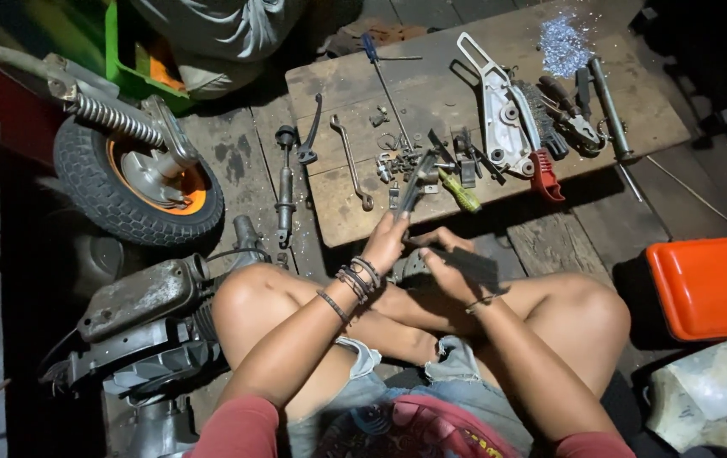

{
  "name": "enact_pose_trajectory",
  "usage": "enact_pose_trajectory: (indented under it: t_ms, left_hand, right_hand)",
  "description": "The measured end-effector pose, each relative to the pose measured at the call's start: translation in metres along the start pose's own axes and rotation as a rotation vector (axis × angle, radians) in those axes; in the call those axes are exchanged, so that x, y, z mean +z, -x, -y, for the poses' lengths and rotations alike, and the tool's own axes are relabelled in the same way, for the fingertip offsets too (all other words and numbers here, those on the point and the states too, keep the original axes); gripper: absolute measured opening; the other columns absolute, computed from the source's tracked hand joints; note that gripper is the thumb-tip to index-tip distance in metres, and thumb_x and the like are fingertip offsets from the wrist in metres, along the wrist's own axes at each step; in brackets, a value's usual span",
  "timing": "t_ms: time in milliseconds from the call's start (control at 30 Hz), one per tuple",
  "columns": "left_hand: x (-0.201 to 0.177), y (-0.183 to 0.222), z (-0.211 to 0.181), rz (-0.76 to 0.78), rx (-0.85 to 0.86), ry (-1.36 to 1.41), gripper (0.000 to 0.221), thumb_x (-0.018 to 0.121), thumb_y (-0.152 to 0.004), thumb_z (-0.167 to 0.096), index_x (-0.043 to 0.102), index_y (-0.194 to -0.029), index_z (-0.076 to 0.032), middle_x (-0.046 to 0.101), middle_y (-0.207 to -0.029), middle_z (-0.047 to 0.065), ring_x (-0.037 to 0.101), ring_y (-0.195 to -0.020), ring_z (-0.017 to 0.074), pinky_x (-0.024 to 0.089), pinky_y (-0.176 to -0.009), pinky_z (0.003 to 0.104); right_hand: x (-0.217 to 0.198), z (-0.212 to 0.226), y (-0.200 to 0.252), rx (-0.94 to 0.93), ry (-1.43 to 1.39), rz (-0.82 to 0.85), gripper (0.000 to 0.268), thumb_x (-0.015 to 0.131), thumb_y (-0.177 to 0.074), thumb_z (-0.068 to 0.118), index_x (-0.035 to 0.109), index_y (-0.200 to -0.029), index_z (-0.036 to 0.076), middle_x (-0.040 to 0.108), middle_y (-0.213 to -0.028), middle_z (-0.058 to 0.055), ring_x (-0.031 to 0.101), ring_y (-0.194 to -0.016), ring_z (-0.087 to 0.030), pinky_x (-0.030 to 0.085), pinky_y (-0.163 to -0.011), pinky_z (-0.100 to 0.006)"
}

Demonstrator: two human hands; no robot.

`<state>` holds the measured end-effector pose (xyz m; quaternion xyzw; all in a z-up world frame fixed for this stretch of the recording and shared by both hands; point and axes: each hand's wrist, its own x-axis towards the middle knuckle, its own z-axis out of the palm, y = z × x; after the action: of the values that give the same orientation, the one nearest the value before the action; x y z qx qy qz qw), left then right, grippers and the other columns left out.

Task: The person sits on the floor and uses a metal file to smooth the edges of a small metal part. They repeatedly file different edges and occasionally inspect the part by turning it over in their hands.

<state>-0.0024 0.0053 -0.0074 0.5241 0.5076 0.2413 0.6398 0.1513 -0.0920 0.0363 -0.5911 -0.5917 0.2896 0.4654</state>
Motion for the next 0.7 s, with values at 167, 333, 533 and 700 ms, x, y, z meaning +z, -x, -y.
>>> enact_pose_trajectory:
  t_ms: [167,333,533,700]
  left_hand:
    - [0.008,0.009,-0.004,0.057,0.017,-0.083,0.044,0.049,-0.103,-0.048,0.058,-0.109,-0.005,0.062,-0.095,0.017,0.064,-0.089,0.0292,0.057,-0.078,0.043]
    - [0.007,0.001,0.002,0.084,0.067,-0.133,0.044,0.047,-0.104,-0.048,0.056,-0.104,-0.005,0.064,-0.096,0.019,0.064,-0.099,0.0330,0.052,-0.088,0.046]
    - [0.004,0.011,-0.006,0.114,0.069,-0.176,0.042,0.043,-0.104,-0.049,0.057,-0.099,-0.010,0.063,-0.086,0.012,0.065,-0.093,0.0306,0.052,-0.084,0.042]
    - [0.006,0.008,-0.007,0.123,0.091,-0.175,0.043,0.046,-0.104,-0.049,0.056,-0.098,-0.007,0.064,-0.090,0.018,0.064,-0.098,0.0337,0.050,-0.087,0.045]
  right_hand:
    - [-0.005,-0.020,-0.005,0.128,-0.045,-0.044,0.015,0.070,-0.088,0.023,0.075,-0.097,0.012,0.078,-0.091,-0.013,0.075,-0.090,-0.029,0.056,-0.081,-0.040]
    - [-0.003,-0.018,-0.005,0.155,-0.050,-0.060,0.017,0.070,-0.088,0.023,0.076,-0.098,0.011,0.077,-0.089,-0.015,0.075,-0.088,-0.029,0.056,-0.079,-0.039]
    - [0.002,-0.033,-0.008,0.190,-0.125,-0.083,0.020,0.070,-0.086,0.024,0.075,-0.099,0.009,0.073,-0.079,-0.014,0.069,-0.081,-0.021,0.054,-0.078,-0.035]
    - [-0.003,-0.030,-0.008,0.210,-0.185,-0.114,0.020,0.068,-0.086,0.020,0.073,-0.097,0.004,0.067,-0.069,-0.013,0.065,-0.075,-0.020,0.052,-0.075,-0.033]
